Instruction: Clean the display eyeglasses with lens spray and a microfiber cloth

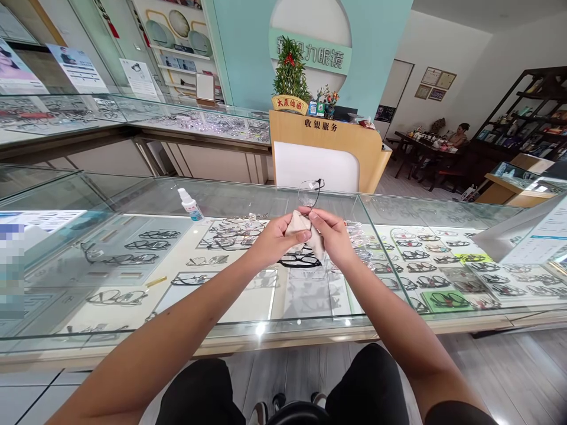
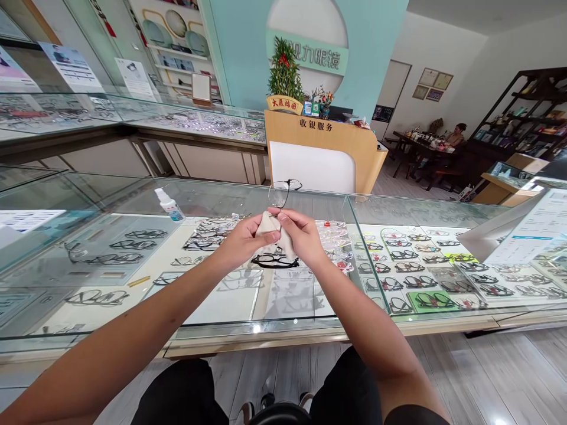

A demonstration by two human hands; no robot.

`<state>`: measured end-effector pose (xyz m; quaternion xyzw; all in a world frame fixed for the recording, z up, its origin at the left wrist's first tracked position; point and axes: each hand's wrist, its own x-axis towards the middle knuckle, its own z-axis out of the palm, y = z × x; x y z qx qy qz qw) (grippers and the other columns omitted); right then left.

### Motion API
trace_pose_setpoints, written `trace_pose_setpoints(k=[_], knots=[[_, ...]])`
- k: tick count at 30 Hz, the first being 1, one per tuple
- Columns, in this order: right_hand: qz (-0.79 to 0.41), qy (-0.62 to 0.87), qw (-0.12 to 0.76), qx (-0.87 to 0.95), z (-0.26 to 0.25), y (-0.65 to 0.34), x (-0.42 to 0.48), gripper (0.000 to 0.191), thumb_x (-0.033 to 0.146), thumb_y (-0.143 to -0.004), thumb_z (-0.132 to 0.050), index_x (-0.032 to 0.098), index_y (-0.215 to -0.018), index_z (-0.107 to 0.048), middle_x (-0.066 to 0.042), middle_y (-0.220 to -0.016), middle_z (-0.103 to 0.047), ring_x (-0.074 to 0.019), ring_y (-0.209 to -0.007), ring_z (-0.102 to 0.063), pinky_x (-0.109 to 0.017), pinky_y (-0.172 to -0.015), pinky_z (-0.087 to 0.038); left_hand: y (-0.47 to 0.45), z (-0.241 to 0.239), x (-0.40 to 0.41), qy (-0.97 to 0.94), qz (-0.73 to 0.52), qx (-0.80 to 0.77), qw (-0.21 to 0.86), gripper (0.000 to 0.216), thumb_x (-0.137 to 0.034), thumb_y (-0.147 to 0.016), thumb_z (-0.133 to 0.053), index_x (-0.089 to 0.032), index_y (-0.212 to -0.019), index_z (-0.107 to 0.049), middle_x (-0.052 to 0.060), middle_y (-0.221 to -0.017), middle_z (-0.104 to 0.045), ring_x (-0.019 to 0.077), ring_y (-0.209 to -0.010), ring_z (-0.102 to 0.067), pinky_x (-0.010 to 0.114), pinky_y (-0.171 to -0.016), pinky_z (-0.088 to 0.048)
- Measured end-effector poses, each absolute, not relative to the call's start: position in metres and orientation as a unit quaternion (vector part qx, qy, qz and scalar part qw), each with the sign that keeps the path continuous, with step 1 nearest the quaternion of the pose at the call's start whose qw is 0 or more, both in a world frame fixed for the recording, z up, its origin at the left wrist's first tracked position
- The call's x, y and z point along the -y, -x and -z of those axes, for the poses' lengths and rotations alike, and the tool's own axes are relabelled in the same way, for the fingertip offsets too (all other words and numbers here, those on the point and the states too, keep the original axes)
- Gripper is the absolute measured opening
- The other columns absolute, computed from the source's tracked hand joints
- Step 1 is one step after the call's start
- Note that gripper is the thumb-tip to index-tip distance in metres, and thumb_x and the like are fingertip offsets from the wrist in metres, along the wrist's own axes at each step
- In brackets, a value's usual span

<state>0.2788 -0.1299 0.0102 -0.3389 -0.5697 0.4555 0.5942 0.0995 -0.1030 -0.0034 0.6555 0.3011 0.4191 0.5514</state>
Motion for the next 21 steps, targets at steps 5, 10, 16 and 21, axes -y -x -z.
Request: trace_pose_setpoints(k=[5, 10, 16, 21], knots=[[-0.406, 0.317, 0.591, 0.621, -0.01, -0.278, 0.132, 0.034, 0.06, -0.094, -0.078, 0.031, -0.104, -0.091, -0.003, -0.112, -0.083, -0.0226, -0.102, -0.069, -0.037, -0.092, -0.053, -0.103, 0.003, 0.104, -0.639, -0.474, -0.284, 0.535, 0.069, -0.072, -0.083, -0.086, -0.016, -0.121, -0.074, 0.003, -0.084, -0.072, 0.0163, -0.073, -0.061, 0.027, -0.068, -0.048], [-0.44, 0.319, 0.6, 0.587, -0.009, -0.278, 0.129, 0.032, 0.06, -0.088, -0.083, 0.03, -0.097, -0.091, -0.003, -0.11, -0.085, -0.0232, -0.098, -0.071, -0.037, -0.089, -0.055, -0.099, 0.002, 0.103, -0.65, -0.462, -0.318, 0.513, 0.075, -0.085, -0.088, -0.072, -0.018, -0.12, -0.077, 0.005, -0.089, -0.074, 0.0173, -0.074, -0.064, 0.027, -0.066, -0.049], [-0.487, 0.321, 0.62, 0.524, -0.012, -0.28, 0.127, 0.033, 0.06, -0.081, -0.089, 0.029, -0.094, -0.088, -0.003, -0.104, -0.087, -0.0256, -0.1, -0.076, -0.04, -0.096, -0.06, -0.1, 0.0, 0.108, -0.665, -0.422, -0.299, 0.539, 0.073, -0.073, -0.084, -0.083, -0.016, -0.13, -0.074, 0.005, -0.094, -0.074, 0.0171, -0.078, -0.063, 0.027, -0.069, -0.049], [-0.501, 0.292, 0.614, 0.536, -0.008, -0.275, 0.129, 0.026, 0.055, -0.081, -0.092, 0.03, -0.087, -0.085, -0.002, -0.106, -0.087, -0.0243, -0.103, -0.077, -0.038, -0.098, -0.059, -0.108, 0.002, 0.11, -0.625, -0.482, -0.304, 0.533, 0.081, -0.071, -0.076, -0.09, -0.017, -0.134, -0.074, 0.008, -0.108, -0.078, 0.0215, -0.092, -0.069, 0.03, -0.079, -0.055]])
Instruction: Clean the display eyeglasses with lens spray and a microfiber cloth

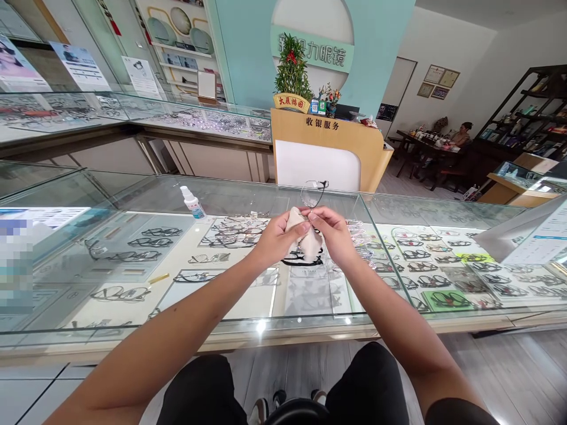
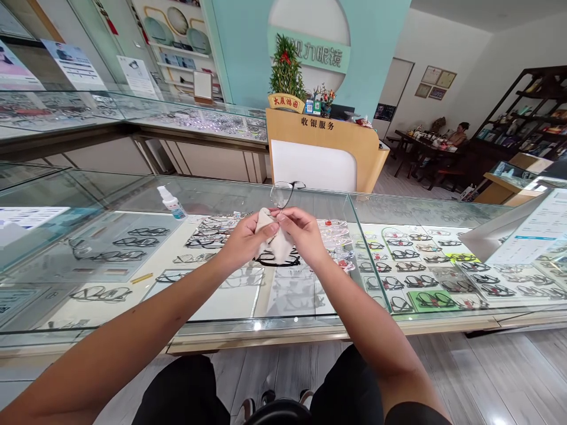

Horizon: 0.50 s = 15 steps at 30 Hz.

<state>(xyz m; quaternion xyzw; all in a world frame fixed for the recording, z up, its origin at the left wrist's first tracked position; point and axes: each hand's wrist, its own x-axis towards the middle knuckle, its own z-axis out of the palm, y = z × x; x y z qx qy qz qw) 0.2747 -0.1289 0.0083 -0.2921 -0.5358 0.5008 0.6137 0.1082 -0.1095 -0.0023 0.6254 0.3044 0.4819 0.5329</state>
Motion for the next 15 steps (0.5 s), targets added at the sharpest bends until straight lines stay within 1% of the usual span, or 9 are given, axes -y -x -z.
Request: trace_pose_setpoints(k=[3, 5, 7, 9, 10, 12, 14, 15], knots=[[-0.495, 0.288, 0.612, 0.546, -0.007, -0.274, 0.129, 0.021, 0.051, -0.083, -0.091, 0.03, -0.086, -0.085, -0.001, -0.102, -0.087, -0.0232, -0.102, -0.076, -0.036, -0.094, -0.058, -0.108, 0.003, 0.107, -0.62, -0.501, -0.317, 0.513, 0.077, -0.082, -0.08, -0.08, -0.017, -0.121, -0.08, 0.01, -0.101, -0.08, 0.0251, -0.096, -0.072, 0.033, -0.082, -0.057], [-0.501, 0.286, 0.614, 0.539, -0.007, -0.275, 0.128, 0.019, 0.049, -0.084, -0.091, 0.03, -0.087, -0.086, -0.001, -0.103, -0.087, -0.0228, -0.101, -0.077, -0.036, -0.095, -0.059, -0.104, 0.002, 0.105, -0.631, -0.494, -0.326, 0.503, 0.074, -0.087, -0.083, -0.074, -0.018, -0.111, -0.082, 0.01, -0.096, -0.08, 0.0256, -0.095, -0.073, 0.033, -0.08, -0.057], [-0.506, 0.286, 0.62, 0.527, -0.008, -0.277, 0.126, 0.019, 0.047, -0.083, -0.091, 0.03, -0.087, -0.086, -0.001, -0.104, -0.087, -0.0234, -0.104, -0.077, -0.037, -0.099, -0.059, -0.1, 0.001, 0.103, -0.644, -0.467, -0.334, 0.506, 0.074, -0.089, -0.084, -0.07, -0.019, -0.102, -0.08, 0.009, -0.091, -0.078, 0.0234, -0.085, -0.072, 0.031, -0.072, -0.054], [-0.508, 0.289, 0.63, 0.511, -0.009, -0.279, 0.125, 0.02, 0.047, -0.082, -0.092, 0.029, -0.087, -0.086, -0.002, -0.104, -0.087, -0.0242, -0.106, -0.077, -0.038, -0.102, -0.059, -0.097, -0.001, 0.102, -0.659, -0.433, -0.33, 0.519, 0.071, -0.087, -0.083, -0.074, -0.017, -0.097, -0.077, 0.007, -0.085, -0.074, 0.0195, -0.074, -0.066, 0.029, -0.065, -0.049], [-0.509, 0.292, 0.634, 0.504, -0.009, -0.28, 0.124, 0.02, 0.048, -0.082, -0.091, 0.029, -0.088, -0.086, -0.002, -0.104, -0.086, -0.0246, -0.106, -0.077, -0.039, -0.103, -0.059, -0.097, -0.002, 0.102, -0.667, -0.419, -0.322, 0.526, 0.069, -0.083, -0.082, -0.078, -0.017, -0.098, -0.076, 0.005, -0.083, -0.073, 0.0179, -0.071, -0.063, 0.028, -0.064, -0.048], [-0.511, 0.301, 0.632, 0.499, -0.008, -0.279, 0.124, 0.022, 0.049, -0.082, -0.09, 0.029, -0.089, -0.085, -0.002, -0.107, -0.086, -0.0251, -0.106, -0.077, -0.04, -0.103, -0.059, -0.098, -0.003, 0.103, -0.67, -0.415, -0.302, 0.537, 0.065, -0.072, -0.079, -0.087, -0.016, -0.109, -0.075, 0.003, -0.086, -0.072, 0.0166, -0.074, -0.062, 0.026, -0.066, -0.047], [-0.506, 0.309, 0.626, 0.507, -0.007, -0.277, 0.125, 0.024, 0.051, -0.082, -0.089, 0.029, -0.088, -0.083, -0.002, -0.108, -0.086, -0.0255, -0.106, -0.077, -0.04, -0.102, -0.059, -0.102, -0.003, 0.105, -0.657, -0.435, -0.292, 0.542, 0.069, -0.066, -0.076, -0.093, -0.017, -0.121, -0.075, 0.003, -0.092, -0.073, 0.0172, -0.079, -0.063, 0.026, -0.07, -0.049], [-0.5, 0.312, 0.623, 0.515, -0.006, -0.275, 0.125, 0.024, 0.051, -0.082, -0.088, 0.029, -0.087, -0.082, -0.003, -0.108, -0.086, -0.0256, -0.107, -0.076, -0.041, -0.101, -0.059, -0.104, -0.002, 0.106, -0.646, -0.451, -0.294, 0.541, 0.071, -0.066, -0.075, -0.093, -0.017, -0.123, -0.075, 0.004, -0.094, -0.074, 0.0178, -0.081, -0.064, 0.026, -0.071, -0.05]])
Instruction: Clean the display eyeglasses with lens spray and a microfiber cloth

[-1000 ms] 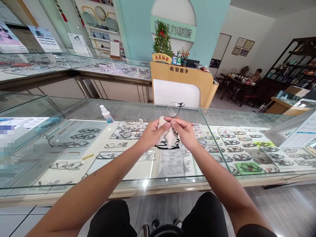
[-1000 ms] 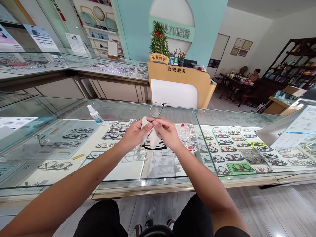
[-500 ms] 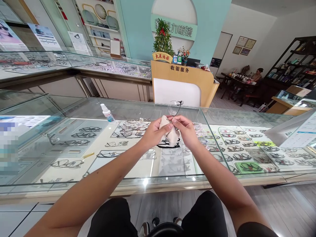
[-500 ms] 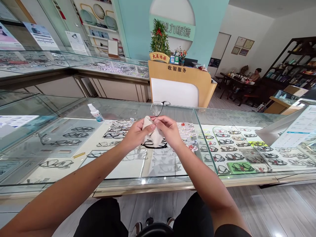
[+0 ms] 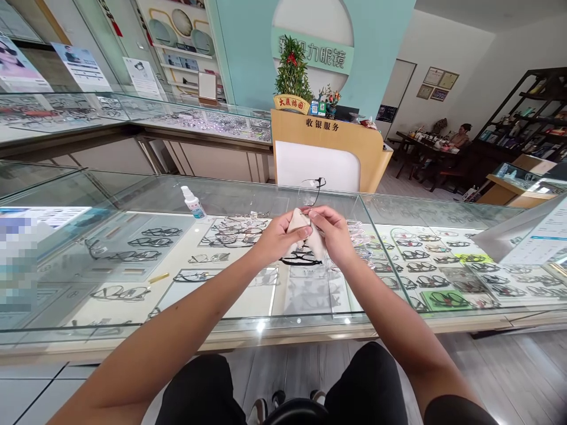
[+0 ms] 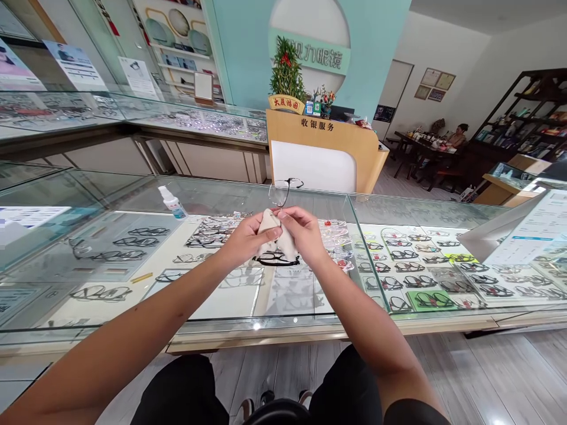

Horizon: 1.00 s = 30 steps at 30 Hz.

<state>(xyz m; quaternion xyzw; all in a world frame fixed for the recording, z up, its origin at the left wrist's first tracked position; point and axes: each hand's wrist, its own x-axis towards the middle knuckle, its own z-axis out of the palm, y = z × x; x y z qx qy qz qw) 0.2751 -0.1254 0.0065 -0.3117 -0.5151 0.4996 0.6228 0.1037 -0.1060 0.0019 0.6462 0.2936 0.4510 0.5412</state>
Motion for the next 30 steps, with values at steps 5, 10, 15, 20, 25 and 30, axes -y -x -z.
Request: trace_pose_setpoints(k=[5, 10, 15, 20, 25, 30], knots=[[-0.483, 0.302, 0.62, 0.539, -0.007, -0.27, 0.128, 0.021, 0.048, -0.081, -0.087, 0.028, -0.079, -0.078, -0.002, -0.101, -0.085, -0.0261, -0.111, -0.075, -0.04, -0.101, -0.058, -0.111, 0.003, 0.105, -0.612, -0.509, -0.318, 0.516, 0.072, -0.082, -0.075, -0.085, -0.017, -0.107, -0.079, 0.009, -0.099, -0.078, 0.0217, -0.088, -0.067, 0.031, -0.076, -0.053], [-0.514, 0.294, 0.625, 0.509, -0.011, -0.276, 0.127, 0.013, 0.04, -0.082, -0.087, 0.028, -0.081, -0.083, -0.002, -0.102, -0.086, -0.024, -0.107, -0.077, -0.038, -0.101, -0.058, -0.103, 0.003, 0.1, -0.651, -0.48, -0.327, 0.488, 0.069, -0.088, -0.085, -0.07, -0.02, -0.094, -0.078, 0.008, -0.089, -0.075, 0.023, -0.087, -0.069, 0.031, -0.074, -0.053], [-0.528, 0.31, 0.629, 0.479, -0.007, -0.282, 0.121, 0.014, 0.041, -0.08, -0.088, 0.027, -0.082, -0.085, -0.002, -0.103, -0.086, -0.0228, -0.104, -0.077, -0.036, -0.098, -0.058, -0.096, -0.003, 0.1, -0.688, -0.405, -0.317, 0.512, 0.062, -0.073, -0.081, -0.085, -0.016, -0.103, -0.076, 0.003, -0.086, -0.071, 0.0176, -0.076, -0.062, 0.027, -0.069, -0.048], [-0.514, 0.31, 0.608, 0.519, -0.001, -0.278, 0.119, 0.021, 0.046, -0.079, -0.089, 0.027, -0.082, -0.082, -0.001, -0.103, -0.085, -0.0228, -0.105, -0.074, -0.036, -0.098, -0.057, -0.105, 0.002, 0.099, -0.649, -0.465, -0.31, 0.516, 0.072, -0.074, -0.077, -0.087, -0.017, -0.119, -0.076, 0.007, -0.103, -0.078, 0.0218, -0.092, -0.068, 0.03, -0.08, -0.053], [-0.497, 0.305, 0.617, 0.529, -0.003, -0.276, 0.123, 0.018, 0.044, -0.079, -0.089, 0.028, -0.08, -0.082, -0.001, -0.1, -0.084, -0.0215, -0.099, -0.073, -0.035, -0.094, -0.056, -0.103, 0.006, 0.097, -0.646, -0.488, -0.335, 0.482, 0.071, -0.089, -0.084, -0.07, -0.019, -0.095, -0.078, 0.006, -0.08, -0.072, 0.0221, -0.082, -0.067, 0.031, -0.074, -0.053], [-0.509, 0.321, 0.622, 0.501, -0.003, -0.282, 0.118, 0.019, 0.045, -0.079, -0.088, 0.027, -0.08, -0.082, -0.002, -0.1, -0.085, -0.0237, -0.102, -0.076, -0.038, -0.101, -0.057, -0.089, -0.005, 0.094, -0.685, -0.382, -0.316, 0.535, 0.065, -0.083, -0.082, -0.078, -0.018, -0.083, -0.07, 0.004, -0.075, -0.068, 0.0169, -0.064, -0.06, 0.027, -0.059, -0.047]])
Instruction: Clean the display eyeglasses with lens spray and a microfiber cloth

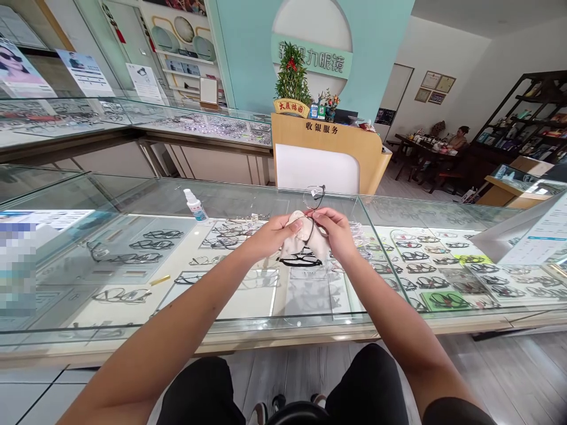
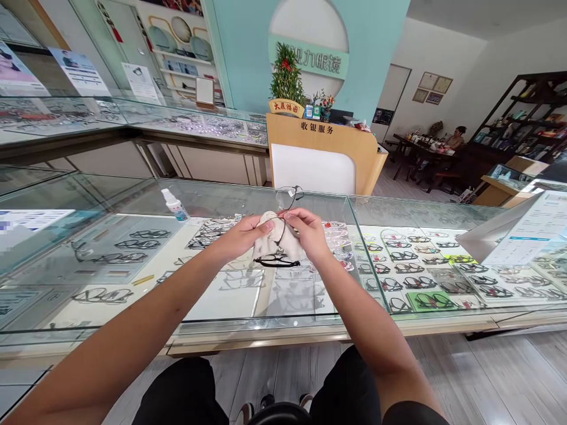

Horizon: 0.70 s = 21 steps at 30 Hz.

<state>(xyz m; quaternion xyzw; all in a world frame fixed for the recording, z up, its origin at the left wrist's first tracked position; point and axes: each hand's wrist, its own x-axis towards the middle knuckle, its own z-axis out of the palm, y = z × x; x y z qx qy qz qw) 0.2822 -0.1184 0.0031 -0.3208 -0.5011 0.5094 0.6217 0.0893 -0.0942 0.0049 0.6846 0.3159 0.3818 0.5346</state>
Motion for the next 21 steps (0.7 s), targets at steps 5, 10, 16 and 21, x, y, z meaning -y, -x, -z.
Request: trace_pose_setpoints(k=[5, 10, 16, 21], knots=[[-0.508, 0.316, 0.616, 0.512, -0.001, -0.281, 0.119, 0.021, 0.047, -0.081, -0.088, 0.027, -0.082, -0.081, -0.002, -0.102, -0.085, -0.0222, -0.101, -0.075, -0.036, -0.096, -0.057, -0.095, -0.006, 0.097, -0.681, -0.412, -0.29, 0.531, 0.068, -0.073, -0.075, -0.09, -0.016, -0.11, -0.076, 0.006, -0.095, -0.076, 0.0206, -0.086, -0.067, 0.028, -0.075, -0.053], [-0.472, 0.311, 0.611, 0.553, -0.004, -0.273, 0.125, 0.027, 0.053, -0.08, -0.089, 0.028, -0.08, -0.078, -0.002, -0.101, -0.083, -0.0232, -0.103, -0.073, -0.037, -0.096, -0.057, -0.106, 0.005, 0.1, -0.633, -0.483, -0.326, 0.51, 0.068, -0.084, -0.082, -0.078, -0.017, -0.096, -0.075, 0.004, -0.079, -0.071, 0.0178, -0.073, -0.064, 0.028, -0.065, -0.051], [-0.469, 0.312, 0.635, 0.529, -0.01, -0.284, 0.124, 0.026, 0.053, -0.083, -0.087, 0.028, -0.084, -0.079, -0.003, -0.108, -0.084, -0.0245, -0.111, -0.074, -0.038, -0.1, -0.057, -0.1, 0.009, 0.091, -0.583, -0.494, -0.329, 0.555, 0.067, -0.087, -0.082, -0.076, -0.02, -0.082, -0.069, 0.002, -0.07, -0.068, 0.0161, -0.062, -0.062, 0.029, -0.06, -0.051], [-0.469, 0.305, 0.671, 0.486, -0.014, -0.302, 0.117, 0.026, 0.052, -0.084, -0.084, 0.028, -0.086, -0.075, -0.004, -0.108, -0.083, -0.0217, -0.098, -0.073, -0.034, -0.082, -0.055, -0.091, 0.007, 0.074, -0.491, -0.555, -0.337, 0.58, 0.064, -0.08, -0.073, -0.089, -0.02, -0.088, -0.073, 0.005, -0.079, -0.075, 0.0206, -0.077, -0.072, 0.032, -0.07, -0.056]])
